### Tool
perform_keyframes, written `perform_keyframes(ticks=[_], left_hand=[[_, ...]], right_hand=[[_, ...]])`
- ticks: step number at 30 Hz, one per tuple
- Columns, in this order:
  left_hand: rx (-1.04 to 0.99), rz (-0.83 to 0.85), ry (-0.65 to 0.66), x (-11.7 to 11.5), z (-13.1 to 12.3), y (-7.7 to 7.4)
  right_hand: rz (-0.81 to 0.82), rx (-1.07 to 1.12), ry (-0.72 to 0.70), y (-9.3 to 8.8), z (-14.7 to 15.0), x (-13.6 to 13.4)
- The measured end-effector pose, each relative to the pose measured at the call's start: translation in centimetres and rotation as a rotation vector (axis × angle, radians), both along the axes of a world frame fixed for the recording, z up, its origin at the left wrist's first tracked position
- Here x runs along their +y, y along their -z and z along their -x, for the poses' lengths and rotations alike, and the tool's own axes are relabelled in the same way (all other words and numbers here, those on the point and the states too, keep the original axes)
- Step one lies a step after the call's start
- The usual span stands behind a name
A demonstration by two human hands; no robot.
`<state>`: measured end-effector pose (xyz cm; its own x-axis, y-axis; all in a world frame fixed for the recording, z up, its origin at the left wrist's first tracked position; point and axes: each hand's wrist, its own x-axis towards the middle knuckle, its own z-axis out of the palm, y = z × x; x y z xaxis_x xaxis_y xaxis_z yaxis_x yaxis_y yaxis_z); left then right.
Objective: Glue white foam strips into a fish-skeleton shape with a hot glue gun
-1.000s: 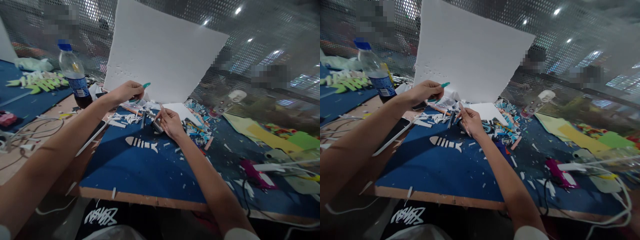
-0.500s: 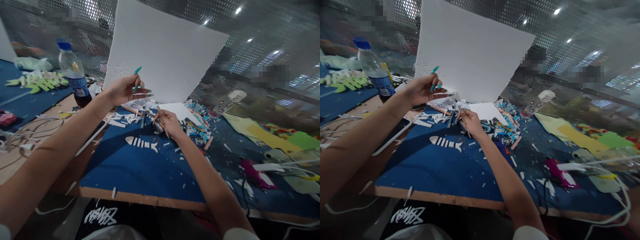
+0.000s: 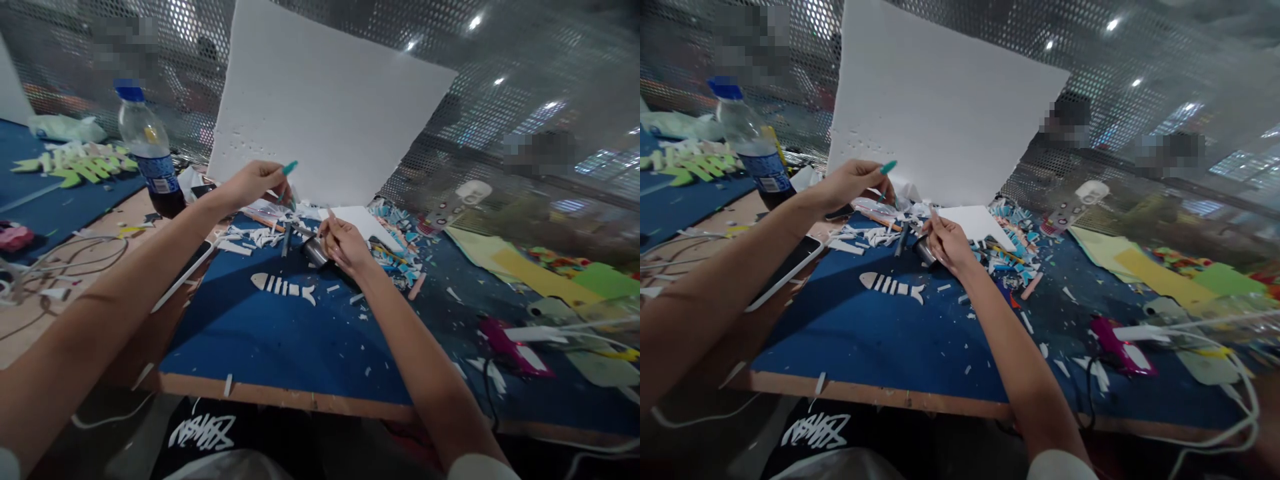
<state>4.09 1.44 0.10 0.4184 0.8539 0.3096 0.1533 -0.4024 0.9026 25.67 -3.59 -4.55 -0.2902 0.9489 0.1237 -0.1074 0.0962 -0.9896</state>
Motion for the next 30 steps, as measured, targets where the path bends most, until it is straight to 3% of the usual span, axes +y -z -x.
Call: perform_keyframes(ticks=[6,13,18,23,30], left_hand=[[0.561,-0.249,0.027,-0.6,-0.5,0.2],[0.801,-0.274,0.069,-0.8,-0.6,0.0],[0.830,-0.306,0.161,-1.4,-1.0,-0.3],[0.667,-0.192,0.210,-2.1,-1.0,-0.9],[0.540,-0.157,0.230,-2.4,-1.1,-0.9]], right_hand=[[0.110,0.135,0.049,-0.8,-0.2,-0.2],[0.048,0.002,0.144,-1.3,-0.6,-0.1],[-0.012,0.004,0.116,-1.3,-0.1,-0.5],[0.007,-0.037,0.094,-0.2,0.6,-0.7],[-0.002,-0.142,-0.155,-0.3,1.2,-1.5]])
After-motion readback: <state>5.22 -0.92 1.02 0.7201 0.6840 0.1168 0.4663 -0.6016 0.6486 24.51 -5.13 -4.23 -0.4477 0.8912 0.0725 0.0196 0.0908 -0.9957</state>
